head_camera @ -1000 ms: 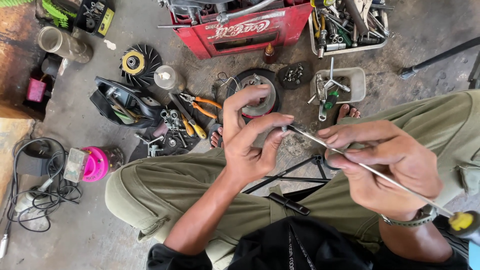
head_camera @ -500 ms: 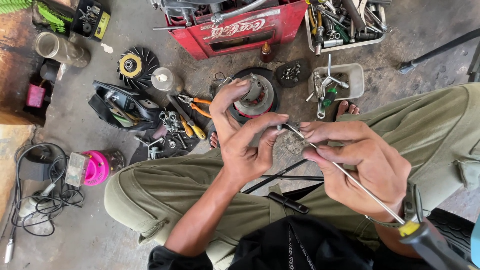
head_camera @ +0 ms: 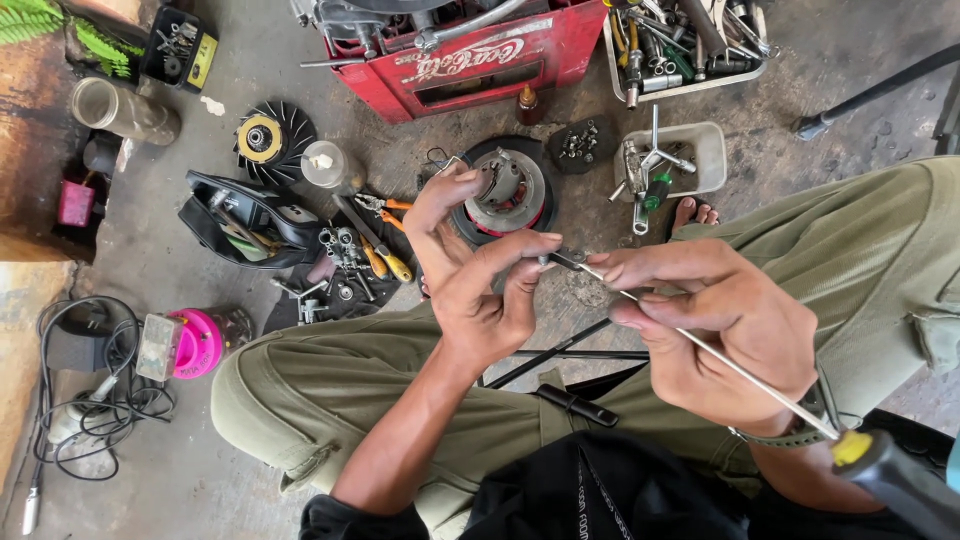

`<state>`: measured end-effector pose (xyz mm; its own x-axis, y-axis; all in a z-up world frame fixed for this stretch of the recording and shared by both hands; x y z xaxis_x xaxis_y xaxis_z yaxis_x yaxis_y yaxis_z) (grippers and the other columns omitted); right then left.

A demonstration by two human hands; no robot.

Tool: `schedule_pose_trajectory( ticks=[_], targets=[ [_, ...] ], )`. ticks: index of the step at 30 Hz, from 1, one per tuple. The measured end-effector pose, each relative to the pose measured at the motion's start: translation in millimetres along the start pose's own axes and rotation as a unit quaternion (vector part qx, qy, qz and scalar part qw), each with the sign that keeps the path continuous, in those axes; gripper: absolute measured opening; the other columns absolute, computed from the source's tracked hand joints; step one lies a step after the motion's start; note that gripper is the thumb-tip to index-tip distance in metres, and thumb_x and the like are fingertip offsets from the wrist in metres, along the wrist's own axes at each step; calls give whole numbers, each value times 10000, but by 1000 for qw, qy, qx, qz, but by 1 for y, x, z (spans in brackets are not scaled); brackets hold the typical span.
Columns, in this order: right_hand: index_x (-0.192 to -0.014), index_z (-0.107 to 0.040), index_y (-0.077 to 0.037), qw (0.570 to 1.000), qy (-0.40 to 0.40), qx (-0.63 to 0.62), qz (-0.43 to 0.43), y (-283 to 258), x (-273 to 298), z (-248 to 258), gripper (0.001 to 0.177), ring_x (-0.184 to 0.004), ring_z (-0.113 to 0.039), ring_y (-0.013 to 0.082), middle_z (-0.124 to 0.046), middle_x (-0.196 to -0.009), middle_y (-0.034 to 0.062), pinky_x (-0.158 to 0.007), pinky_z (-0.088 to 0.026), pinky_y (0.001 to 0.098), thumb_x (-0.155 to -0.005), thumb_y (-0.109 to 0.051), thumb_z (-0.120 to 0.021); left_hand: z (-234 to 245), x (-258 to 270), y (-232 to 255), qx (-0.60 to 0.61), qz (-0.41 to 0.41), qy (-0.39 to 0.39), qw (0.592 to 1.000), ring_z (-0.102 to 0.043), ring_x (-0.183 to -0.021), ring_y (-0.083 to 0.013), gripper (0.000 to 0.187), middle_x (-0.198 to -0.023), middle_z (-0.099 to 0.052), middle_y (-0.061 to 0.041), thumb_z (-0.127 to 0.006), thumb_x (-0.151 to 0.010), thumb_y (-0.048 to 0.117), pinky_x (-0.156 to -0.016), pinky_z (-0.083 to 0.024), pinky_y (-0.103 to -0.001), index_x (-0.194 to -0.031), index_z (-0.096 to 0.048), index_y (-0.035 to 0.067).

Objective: The person uses a screwdriver to manipulate a small black mechanical component held in their left hand. They then pick up a larger circular metal part and use the screwdriver to work on it as well.

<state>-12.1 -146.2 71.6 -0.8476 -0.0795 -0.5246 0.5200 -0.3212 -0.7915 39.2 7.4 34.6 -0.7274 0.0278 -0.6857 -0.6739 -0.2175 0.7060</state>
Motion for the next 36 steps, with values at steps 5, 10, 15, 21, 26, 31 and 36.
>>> schedule_pose_trajectory(
  ticks=[5,10,15,21,26,31,36],
  targets=[
    [-792,-448,-38,996,-17,76,33,-9,-11,-6,134,-854,-712,252,-650,-881,135,-717,-554,255,-853,-24,-567,-1,1,-1,-6,0,-14,1000,-404,-1160,-292,301,-1162,-316,-113,-453,-969,308,-1107,-356,-509,-893,-672,117],
    [-801,-546,-129,992,-43,97,-74,6,1,-1,83,-904,-702,154,-670,-950,54,-710,-542,186,-855,-82,-587,-1,3,1,-21,-18,-6,1000,-404,-1162,-300,308,-1177,-350,-130,-472,-957,335,-1086,-369,-529,-890,-673,111],
    [-823,-414,-81,1000,19,-19,3,-2,-5,-2,155,-854,-722,250,-658,-851,160,-734,-598,259,-829,-7,-550,0,-1,6,-12,-33,3,999,-415,-1144,-291,301,-1155,-361,-136,-476,-956,343,-1076,-364,-530,-894,-665,117],
    [-817,-442,-108,1000,21,2,-17,3,0,-3,130,-894,-735,190,-688,-873,75,-735,-578,213,-827,-48,-556,1,-1,6,-11,-31,13,999,-409,-1159,-294,259,-1156,-377,-133,-505,-944,314,-1076,-374,-537,-880,-661,118],
    [-823,-464,-195,994,-34,29,-95,29,24,-5,171,-998,-704,106,-663,-978,-26,-707,-597,133,-833,-47,-548,3,-2,10,-21,-23,-6,1000,-403,-1139,-290,293,-1117,-351,-132,-456,-965,294,-1073,-368,-529,-869,-672,120],
    [-949,-493,-205,999,-2,-42,-34,20,16,-4,202,-975,-731,191,-658,-979,45,-824,-622,234,-857,-31,-539,3,1,8,-19,-20,-3,1000,-402,-1146,-288,283,-1131,-351,-119,-464,-964,300,-1069,-385,-517,-872,-673,133],
    [-1077,-497,-253,998,-17,-59,-17,17,13,-2,304,-1015,-725,206,-655,-1015,58,-842,-637,235,-883,-19,-500,3,0,10,-5,-24,3,1000,-405,-1144,-284,282,-1133,-354,-120,-467,-966,297,-1074,-382,-514,-871,-670,126]
  ],
)
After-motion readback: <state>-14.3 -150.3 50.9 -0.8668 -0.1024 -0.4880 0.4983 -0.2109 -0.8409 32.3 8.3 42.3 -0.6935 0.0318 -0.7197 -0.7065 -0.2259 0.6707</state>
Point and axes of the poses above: each hand's wrist, its own x-axis away from the middle knuckle, its own z-axis out of the back of the hand, y = z × x, the point moved 6 cm from there along -x, towards the middle knuckle
